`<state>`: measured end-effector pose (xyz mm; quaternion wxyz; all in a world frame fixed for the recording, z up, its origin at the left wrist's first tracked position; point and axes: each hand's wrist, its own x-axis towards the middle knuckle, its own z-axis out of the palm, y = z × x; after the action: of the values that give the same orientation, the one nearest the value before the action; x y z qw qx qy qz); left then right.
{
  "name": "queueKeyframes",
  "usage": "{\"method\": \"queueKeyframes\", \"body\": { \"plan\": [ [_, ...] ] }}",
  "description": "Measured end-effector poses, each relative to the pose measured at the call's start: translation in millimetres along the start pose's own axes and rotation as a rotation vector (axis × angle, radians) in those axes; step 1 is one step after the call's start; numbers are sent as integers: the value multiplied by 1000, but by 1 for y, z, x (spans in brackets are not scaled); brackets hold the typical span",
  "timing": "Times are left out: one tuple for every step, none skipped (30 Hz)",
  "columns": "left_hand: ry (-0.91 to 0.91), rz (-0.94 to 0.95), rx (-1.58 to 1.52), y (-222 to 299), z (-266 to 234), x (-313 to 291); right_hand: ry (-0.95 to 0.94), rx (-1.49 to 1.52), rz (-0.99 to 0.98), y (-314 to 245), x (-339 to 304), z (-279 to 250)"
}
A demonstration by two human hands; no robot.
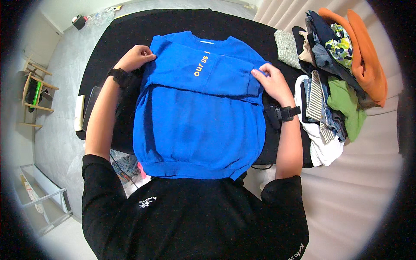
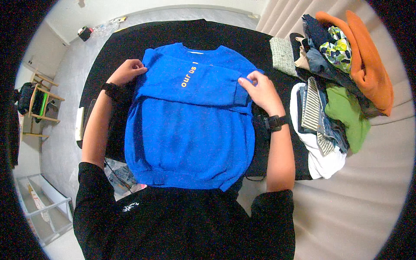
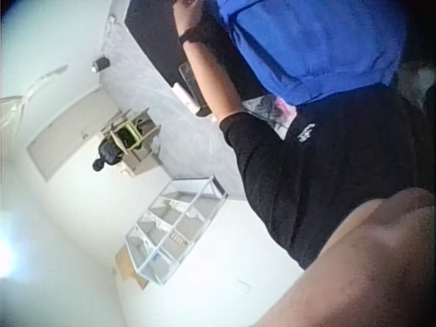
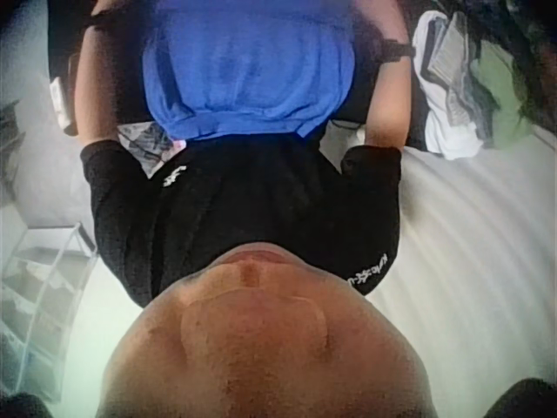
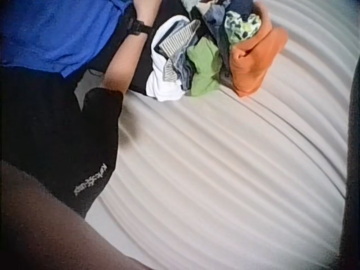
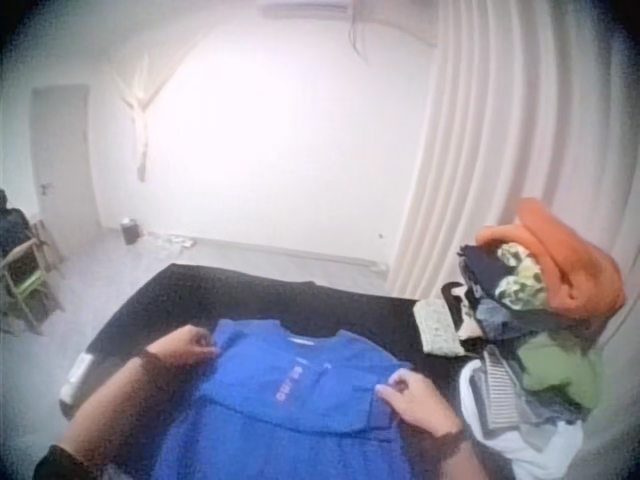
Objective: Folding various items of clothing, including a sweatshirt, camisole, and jeans, and placing them on a stack.
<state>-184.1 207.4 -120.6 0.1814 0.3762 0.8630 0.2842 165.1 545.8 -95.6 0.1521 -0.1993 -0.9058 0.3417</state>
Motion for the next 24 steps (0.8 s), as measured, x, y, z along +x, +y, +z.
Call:
{"method": "queueKeyframes", "body": {
  "plan": [
    [5, 40, -13, -3, 0, 1, 22, 18, 19, -2, 5, -3],
    [12, 72, -16, -6, 0, 2, 45, 35, 27, -3, 10, -5],
    [24, 31, -38, -7, -1, 2, 68, -15, -26, -4, 15, -8],
    [38, -19, -50, -8, -3, 2, 36, 71, 42, -4, 20, -9],
    [51, -59, -64, -7, -4, -1, 32, 52, 75, -4, 23, -8],
    [51, -64, -24, -5, -6, -6, 37, 47, 91, -4, 25, -8],
    [48, -59, 14, -2, -8, -14, 55, -51, 66, -4, 22, -9],
    [46, -84, 64, 3, -10, -23, 88, -150, 44, -4, 15, -10],
    [44, -64, 79, 8, -12, -38, 103, -274, 78, -6, 6, -9],
    [35, -28, 67, 14, -13, -56, 188, -261, 11, -8, -7, -12],
    [67, 51, 86, 20, -12, -79, 176, -160, -27, -11, -23, -17],
    [89, 153, 10, 29, -8, -106, 158, -66, -44, -15, -42, -23],
    [76, 238, -35, 38, -2, -130, 86, -40, -36, -21, -67, -27],
    [25, 245, -137, 49, 5, -155, 13, 1, -79, -29, -96, -27],
    [-22, 450, -27, 58, 7, -172, -80, -41, -154, -35, -117, -25],
    [-135, 357, 1, 69, 11, -197, -174, -76, -281, -41, -136, -22],
    [-209, 318, 30, 78, 17, -215, -296, -134, -236, -48, -157, -20],
    [-268, 298, 88, 84, 22, -229, -416, -200, -194, -53, -178, -19],
    [-256, 267, 181, 89, 29, -243, -485, -247, -95, -56, -194, -15],
    [-277, 203, 296, 93, 35, -254, -495, -258, -103, -57, -207, -14],
    [-270, 172, 325, 94, 38, -263, -482, -264, -124, -56, -218, -13],
    [-217, 184, 308, 93, 41, -269, -477, -285, -137, -54, -229, -12],
    [-187, 176, 312, 92, 42, -275, -439, -328, -143, -52, -237, -8],
    [-180, 151, 331, 90, 42, -279, -392, -381, -165, -48, -243, -2]
  ]
}}
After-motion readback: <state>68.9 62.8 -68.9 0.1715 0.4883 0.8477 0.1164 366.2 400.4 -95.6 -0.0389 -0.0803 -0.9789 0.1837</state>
